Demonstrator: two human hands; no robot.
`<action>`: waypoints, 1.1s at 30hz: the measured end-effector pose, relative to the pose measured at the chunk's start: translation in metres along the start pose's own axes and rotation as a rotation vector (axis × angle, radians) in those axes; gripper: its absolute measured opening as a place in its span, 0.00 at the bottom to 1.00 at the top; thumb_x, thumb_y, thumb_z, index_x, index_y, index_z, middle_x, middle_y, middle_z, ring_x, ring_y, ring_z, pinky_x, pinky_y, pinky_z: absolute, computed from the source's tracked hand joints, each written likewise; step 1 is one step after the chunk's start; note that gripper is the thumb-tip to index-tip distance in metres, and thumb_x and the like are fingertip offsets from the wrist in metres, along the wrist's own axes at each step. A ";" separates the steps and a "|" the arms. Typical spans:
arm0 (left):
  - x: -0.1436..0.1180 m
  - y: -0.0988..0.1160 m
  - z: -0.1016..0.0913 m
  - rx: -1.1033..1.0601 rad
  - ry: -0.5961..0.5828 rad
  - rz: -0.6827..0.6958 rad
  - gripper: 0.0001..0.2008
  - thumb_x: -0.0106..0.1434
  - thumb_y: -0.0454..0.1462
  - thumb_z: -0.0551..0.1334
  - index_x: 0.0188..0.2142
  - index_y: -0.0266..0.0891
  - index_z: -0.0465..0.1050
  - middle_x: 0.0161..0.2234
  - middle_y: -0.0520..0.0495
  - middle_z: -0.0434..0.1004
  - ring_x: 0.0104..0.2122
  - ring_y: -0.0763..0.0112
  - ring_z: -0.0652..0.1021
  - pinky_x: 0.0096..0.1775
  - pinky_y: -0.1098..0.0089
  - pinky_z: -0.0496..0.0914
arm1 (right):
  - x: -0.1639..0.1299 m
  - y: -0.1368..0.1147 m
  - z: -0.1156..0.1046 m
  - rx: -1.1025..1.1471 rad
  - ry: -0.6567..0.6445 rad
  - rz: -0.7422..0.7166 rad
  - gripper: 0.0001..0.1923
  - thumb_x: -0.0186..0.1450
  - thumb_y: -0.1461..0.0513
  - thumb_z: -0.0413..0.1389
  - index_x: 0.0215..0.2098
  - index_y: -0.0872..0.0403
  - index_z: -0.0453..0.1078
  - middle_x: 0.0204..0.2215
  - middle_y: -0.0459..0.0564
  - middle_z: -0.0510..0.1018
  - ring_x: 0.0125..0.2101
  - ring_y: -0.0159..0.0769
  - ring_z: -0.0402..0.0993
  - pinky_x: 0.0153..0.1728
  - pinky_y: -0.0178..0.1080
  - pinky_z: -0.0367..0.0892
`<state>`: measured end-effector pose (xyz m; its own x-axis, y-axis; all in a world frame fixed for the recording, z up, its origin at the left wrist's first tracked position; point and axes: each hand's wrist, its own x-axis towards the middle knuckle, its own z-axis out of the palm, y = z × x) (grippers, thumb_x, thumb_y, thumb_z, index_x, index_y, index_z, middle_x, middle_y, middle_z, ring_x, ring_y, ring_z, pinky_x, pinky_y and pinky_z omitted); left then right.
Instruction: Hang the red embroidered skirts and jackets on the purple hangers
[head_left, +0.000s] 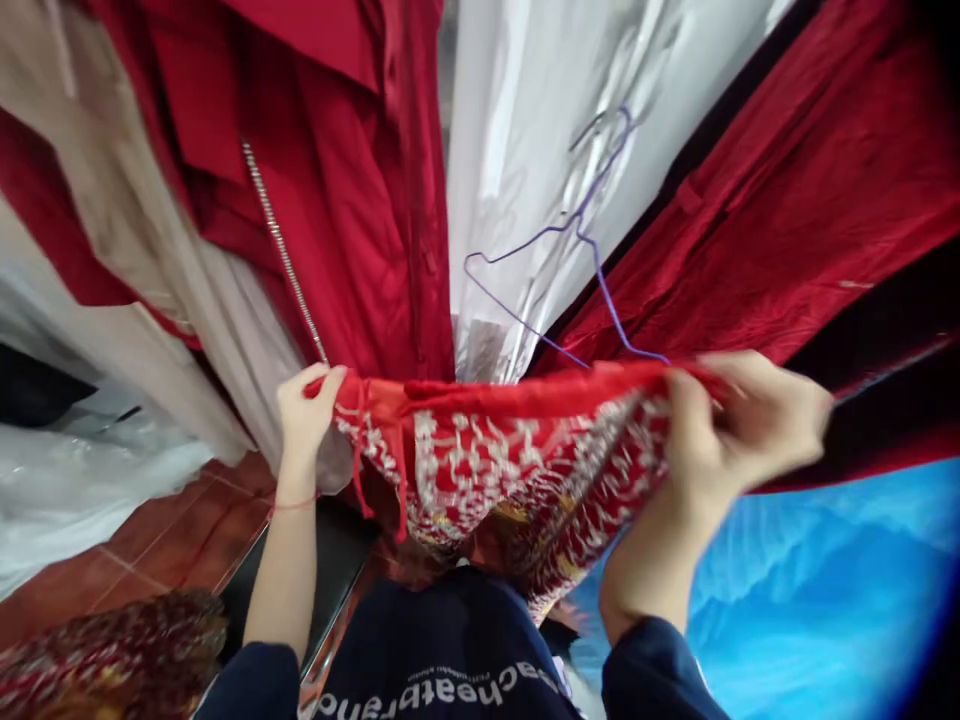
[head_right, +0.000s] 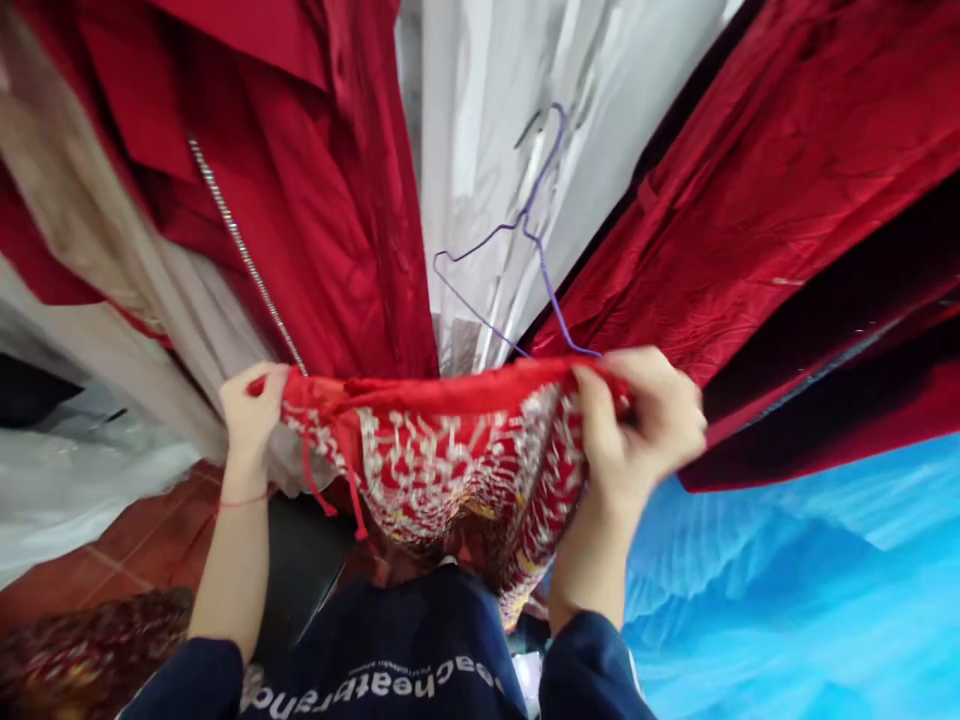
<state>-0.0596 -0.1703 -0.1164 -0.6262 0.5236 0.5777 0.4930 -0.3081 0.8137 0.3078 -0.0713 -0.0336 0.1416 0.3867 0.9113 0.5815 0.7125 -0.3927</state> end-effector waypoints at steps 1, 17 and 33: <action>0.007 0.001 -0.012 0.144 -0.032 0.021 0.23 0.59 0.56 0.66 0.22 0.41 0.71 0.20 0.53 0.67 0.23 0.72 0.67 0.31 0.69 0.60 | 0.003 -0.010 0.018 0.008 -0.075 -0.088 0.11 0.64 0.52 0.60 0.31 0.50 0.71 0.27 0.50 0.75 0.27 0.36 0.72 0.29 0.40 0.66; 0.005 0.042 -0.103 0.614 -0.292 0.013 0.19 0.58 0.36 0.65 0.15 0.43 0.59 0.16 0.53 0.55 0.24 0.63 0.70 0.39 0.59 0.68 | -0.074 -0.199 0.090 0.123 -0.258 -0.146 0.12 0.72 0.57 0.51 0.31 0.51 0.66 0.24 0.45 0.68 0.25 0.33 0.66 0.31 0.37 0.63; 0.068 0.096 -0.085 0.180 -0.082 0.220 0.12 0.71 0.42 0.58 0.34 0.37 0.69 0.33 0.50 0.68 0.44 0.61 0.79 0.48 0.57 0.71 | -0.059 -0.281 0.150 0.690 -0.382 -0.131 0.08 0.75 0.56 0.45 0.47 0.50 0.61 0.39 0.48 0.71 0.39 0.36 0.72 0.44 0.43 0.70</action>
<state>-0.1065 -0.2316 0.0068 -0.4449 0.5250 0.7256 0.7153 -0.2793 0.6406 0.0157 -0.2068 0.0049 -0.2503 0.3594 0.8990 -0.0704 0.9193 -0.3872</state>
